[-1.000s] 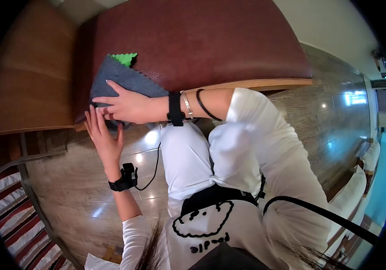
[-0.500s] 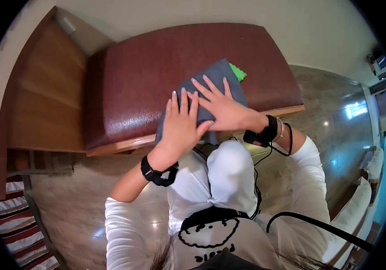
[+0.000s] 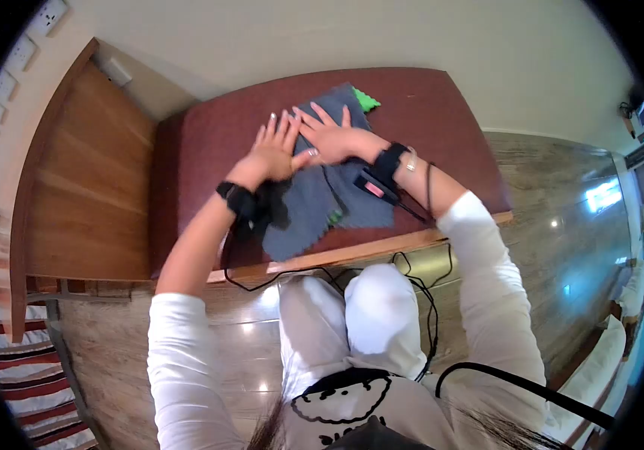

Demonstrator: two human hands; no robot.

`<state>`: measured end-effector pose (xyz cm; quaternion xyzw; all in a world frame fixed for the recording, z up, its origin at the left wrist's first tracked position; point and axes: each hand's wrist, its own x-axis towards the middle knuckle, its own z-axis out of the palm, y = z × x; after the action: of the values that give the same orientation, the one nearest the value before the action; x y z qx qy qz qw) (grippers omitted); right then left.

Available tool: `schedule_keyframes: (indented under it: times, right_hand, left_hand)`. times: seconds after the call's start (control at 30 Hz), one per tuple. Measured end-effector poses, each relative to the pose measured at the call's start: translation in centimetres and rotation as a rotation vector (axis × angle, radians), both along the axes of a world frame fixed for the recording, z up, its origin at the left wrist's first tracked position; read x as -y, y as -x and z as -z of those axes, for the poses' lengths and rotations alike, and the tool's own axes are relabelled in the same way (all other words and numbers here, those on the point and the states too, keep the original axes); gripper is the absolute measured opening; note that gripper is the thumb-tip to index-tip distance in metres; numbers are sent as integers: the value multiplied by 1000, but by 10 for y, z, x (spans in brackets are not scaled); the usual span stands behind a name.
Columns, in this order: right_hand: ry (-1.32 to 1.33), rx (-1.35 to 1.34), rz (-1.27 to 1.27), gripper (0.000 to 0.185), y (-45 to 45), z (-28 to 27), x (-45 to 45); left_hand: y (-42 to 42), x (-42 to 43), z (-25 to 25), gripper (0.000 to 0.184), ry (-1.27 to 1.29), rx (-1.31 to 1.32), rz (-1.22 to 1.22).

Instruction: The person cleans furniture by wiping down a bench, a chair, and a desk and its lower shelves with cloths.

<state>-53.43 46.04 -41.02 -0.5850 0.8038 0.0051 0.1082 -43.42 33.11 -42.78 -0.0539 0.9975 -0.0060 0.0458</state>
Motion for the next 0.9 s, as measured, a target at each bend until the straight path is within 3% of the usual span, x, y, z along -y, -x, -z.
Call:
schedule_keyframes:
  times: [0.23, 0.3, 0.5, 0.67, 0.9]
  right_hand:
    - [220, 52, 28, 72, 4, -1, -3]
    - [188, 49, -86, 77, -7, -7, -31]
    - [255, 31, -161, 93, -39, 1, -65]
    - [126, 2, -18, 92, -24, -8, -36]
    - [186, 44, 106, 80, 53, 9, 35]
  left_hand:
    - [-17, -3, -18, 69, 237, -256, 16]
    - [-49, -22, -17, 69, -5, -33, 36]
    - [-86, -50, -27, 83, 1, -35, 113]
    - [-57, -42, -28, 86, -61, 54, -35]
    - [29, 12, -14, 70, 32, 103, -176]
